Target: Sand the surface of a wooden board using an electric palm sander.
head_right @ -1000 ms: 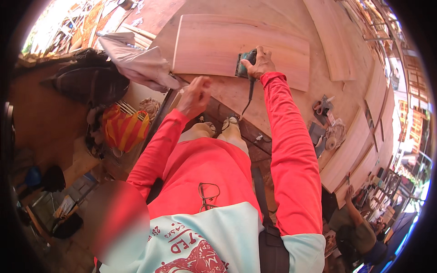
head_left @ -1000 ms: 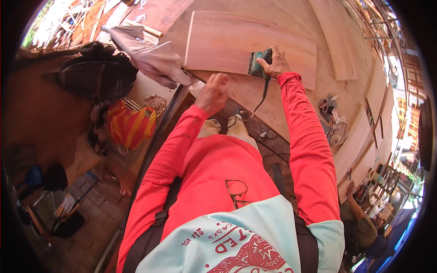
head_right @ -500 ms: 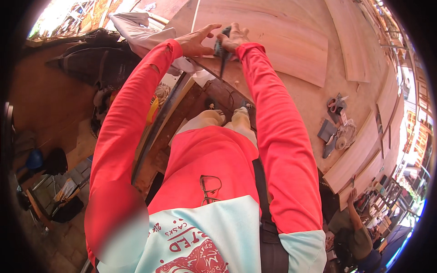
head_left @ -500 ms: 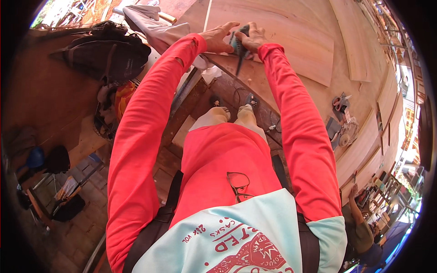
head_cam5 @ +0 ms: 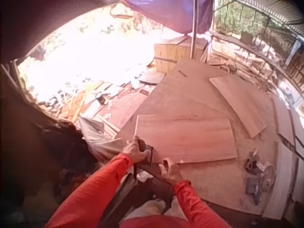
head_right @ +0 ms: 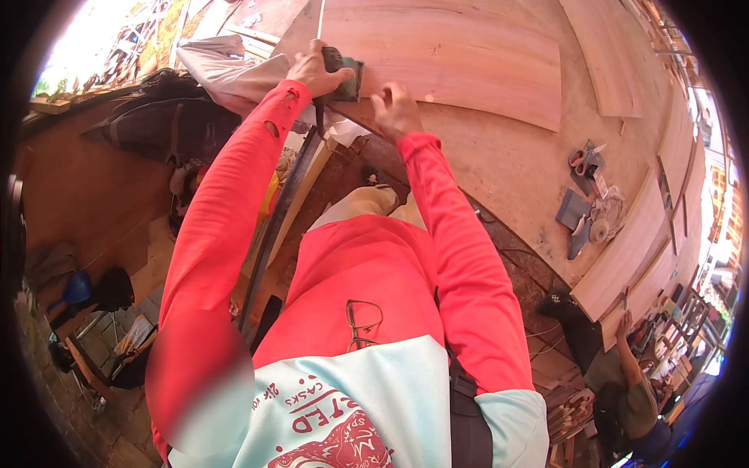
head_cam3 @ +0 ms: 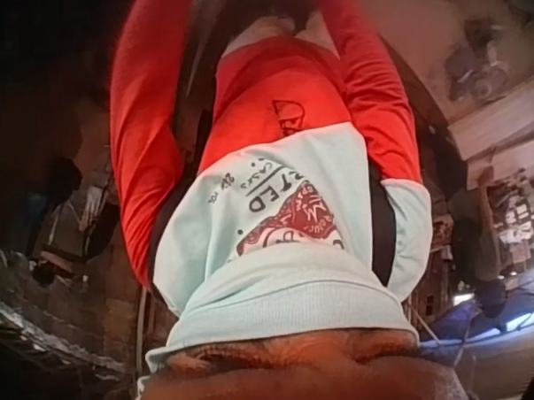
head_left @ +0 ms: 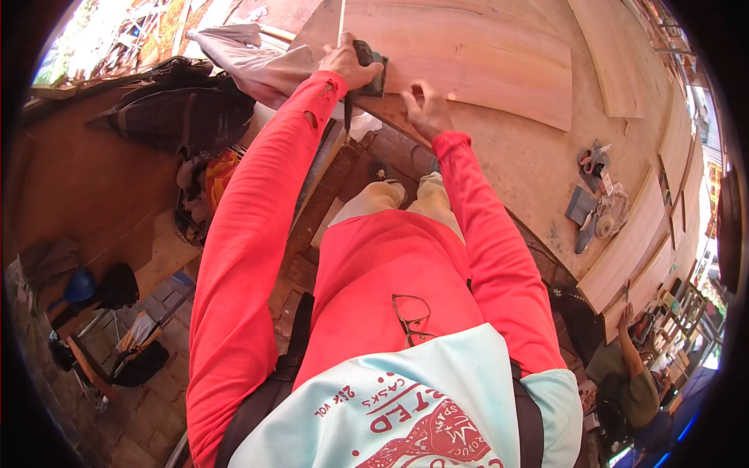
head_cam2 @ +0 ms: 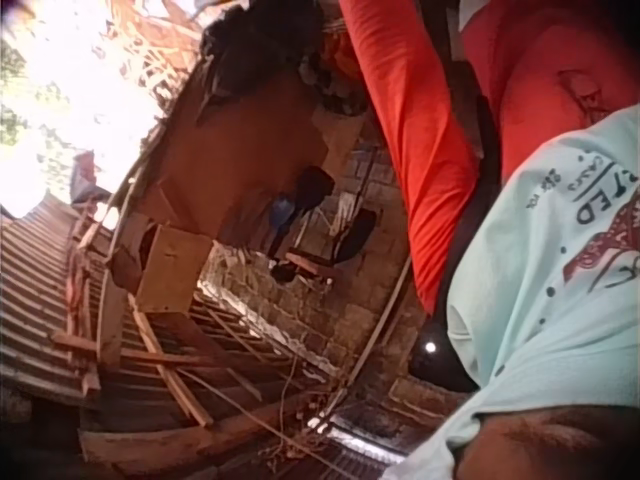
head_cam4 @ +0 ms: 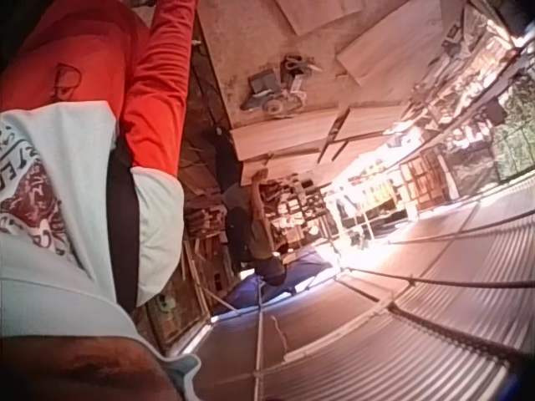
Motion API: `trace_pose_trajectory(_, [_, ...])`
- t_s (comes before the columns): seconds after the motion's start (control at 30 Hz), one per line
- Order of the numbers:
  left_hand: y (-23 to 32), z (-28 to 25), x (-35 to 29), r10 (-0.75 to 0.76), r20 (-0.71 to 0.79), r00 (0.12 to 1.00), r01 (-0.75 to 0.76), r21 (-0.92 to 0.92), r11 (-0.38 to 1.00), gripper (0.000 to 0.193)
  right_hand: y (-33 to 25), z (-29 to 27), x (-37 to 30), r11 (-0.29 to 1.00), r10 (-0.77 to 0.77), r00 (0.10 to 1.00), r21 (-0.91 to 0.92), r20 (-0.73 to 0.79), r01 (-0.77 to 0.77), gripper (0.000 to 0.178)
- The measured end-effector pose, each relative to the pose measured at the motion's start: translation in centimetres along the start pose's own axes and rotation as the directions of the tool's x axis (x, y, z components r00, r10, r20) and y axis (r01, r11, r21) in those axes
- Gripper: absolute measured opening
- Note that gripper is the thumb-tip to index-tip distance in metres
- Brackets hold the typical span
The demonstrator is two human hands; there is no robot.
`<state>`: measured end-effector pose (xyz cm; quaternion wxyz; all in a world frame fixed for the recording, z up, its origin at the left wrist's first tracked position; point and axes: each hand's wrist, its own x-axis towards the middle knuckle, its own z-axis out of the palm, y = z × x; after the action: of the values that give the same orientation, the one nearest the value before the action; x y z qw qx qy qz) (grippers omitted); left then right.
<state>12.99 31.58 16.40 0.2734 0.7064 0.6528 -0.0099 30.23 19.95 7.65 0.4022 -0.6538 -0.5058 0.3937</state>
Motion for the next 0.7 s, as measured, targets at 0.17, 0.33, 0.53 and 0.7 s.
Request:
trace_pose_trajectory(0.17, [-1.0,0.8,0.9,-0.125,-0.069,0.990,0.126,0.002,0.992,0.100,5.0,-4.1,-7.1,0.981,0.168,0.984,0.089,0.063,-0.173,0.025])
trace_pose_trajectory(0.33, [-0.6,1.0,0.1,-0.145,-0.034,0.989,0.144,-0.036,0.989,0.100,6.8,-8.2,-10.4,0.911,0.379,0.923,0.149,0.062,-0.384,0.026])
trace_pose_trajectory(0.53, [2.2,2.2,-1.6,-0.060,-0.208,0.976,0.051,-0.052,0.997,0.083,9.3,-14.0,-8.5,0.972,0.112,0.946,-0.163,-0.305,-0.167,0.024])
trace_pose_trajectory(0.7, [4.5,4.3,-2.3,-0.028,-0.296,0.955,0.018,-0.036,0.999,0.075,11.6,-18.6,-7.7,0.952,0.054,0.921,-0.259,-0.385,-0.164,0.023])
